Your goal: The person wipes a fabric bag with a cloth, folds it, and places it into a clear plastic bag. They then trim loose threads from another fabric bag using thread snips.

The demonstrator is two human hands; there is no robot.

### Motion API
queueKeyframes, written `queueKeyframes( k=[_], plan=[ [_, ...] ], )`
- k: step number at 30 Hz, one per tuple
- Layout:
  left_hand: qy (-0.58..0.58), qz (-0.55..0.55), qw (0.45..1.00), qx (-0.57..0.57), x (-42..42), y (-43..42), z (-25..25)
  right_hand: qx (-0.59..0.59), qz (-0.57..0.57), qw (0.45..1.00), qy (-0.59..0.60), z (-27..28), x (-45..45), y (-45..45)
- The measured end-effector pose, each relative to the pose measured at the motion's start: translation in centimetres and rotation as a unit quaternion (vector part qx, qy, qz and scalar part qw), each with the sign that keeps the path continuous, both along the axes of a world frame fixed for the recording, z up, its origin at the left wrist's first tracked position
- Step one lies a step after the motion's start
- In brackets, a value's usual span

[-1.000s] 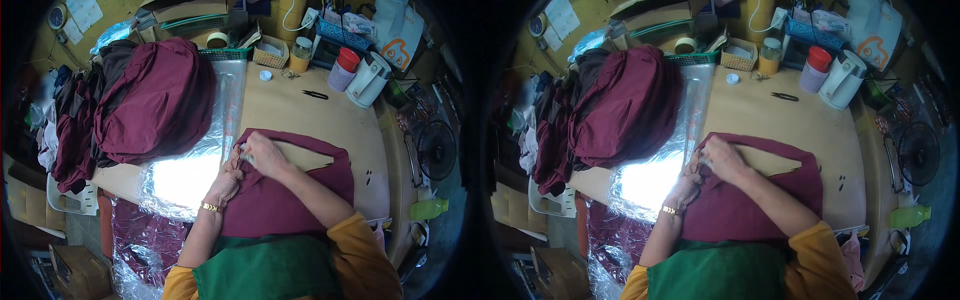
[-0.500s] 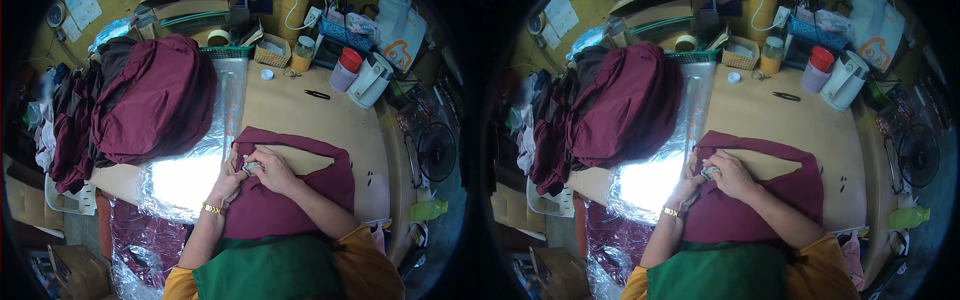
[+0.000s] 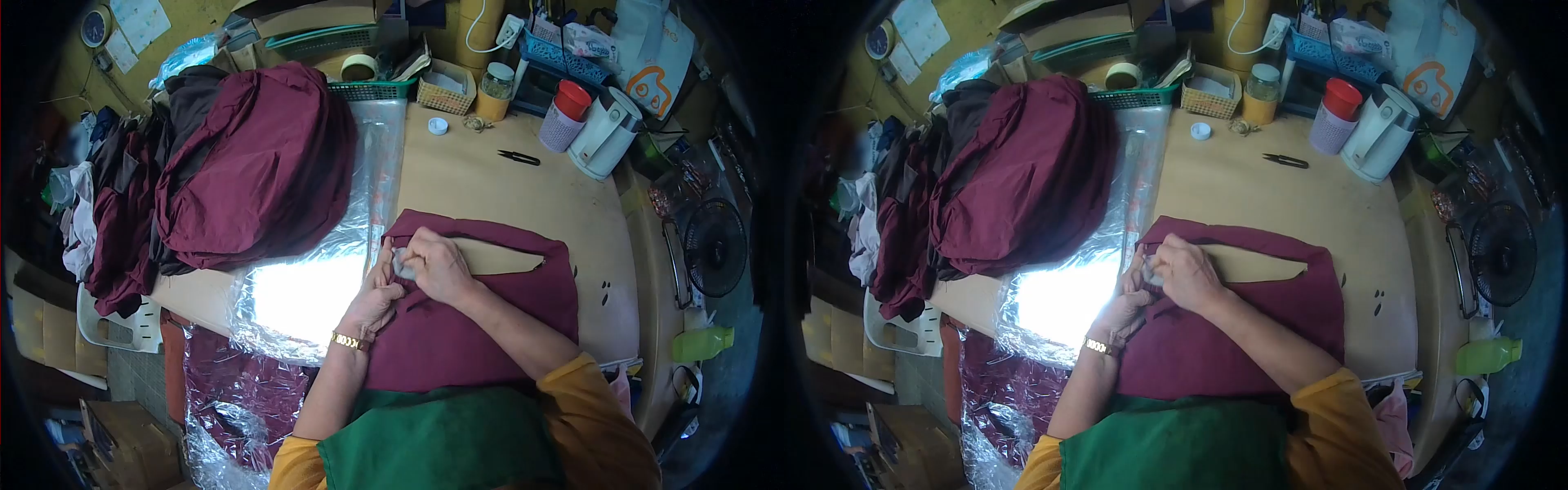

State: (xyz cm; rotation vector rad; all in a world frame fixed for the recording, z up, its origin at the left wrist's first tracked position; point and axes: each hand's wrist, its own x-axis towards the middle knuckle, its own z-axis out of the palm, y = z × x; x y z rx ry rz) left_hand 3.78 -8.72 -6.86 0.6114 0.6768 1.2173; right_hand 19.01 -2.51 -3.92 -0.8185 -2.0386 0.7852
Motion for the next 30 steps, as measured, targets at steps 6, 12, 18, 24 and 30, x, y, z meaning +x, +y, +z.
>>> queueKeyframes(
  k=[6, 12, 18, 24, 30],
  plan=[
    [0.032, -0.020, 0.998, -0.046, -0.3, 0.0, -0.6, 0.038, 0.021, 0.998, -0.035, -0.1, -0.7, 0.1],
    [0.031, -0.031, 0.996, -0.072, -0.3, 0.0, -0.1, 0.004, 0.036, 0.999, -0.016, -0.3, 0.2, -1.3],
    [0.115, 0.054, 0.991, 0.034, -0.1, 0.7, 2.5, 0.038, -0.037, 0.993, -0.103, 0.6, 3.7, 1.8],
    [0.655, 0.188, 0.671, 0.292, 2.7, -1.0, 10.1, -0.319, -0.076, 0.944, -0.011, 4.1, 12.7, 2.6],
    [0.666, 0.001, 0.712, 0.224, 8.4, 0.4, 6.2, -0.127, -0.114, 0.971, -0.167, 0.9, 13.0, 0.8]
  ],
)
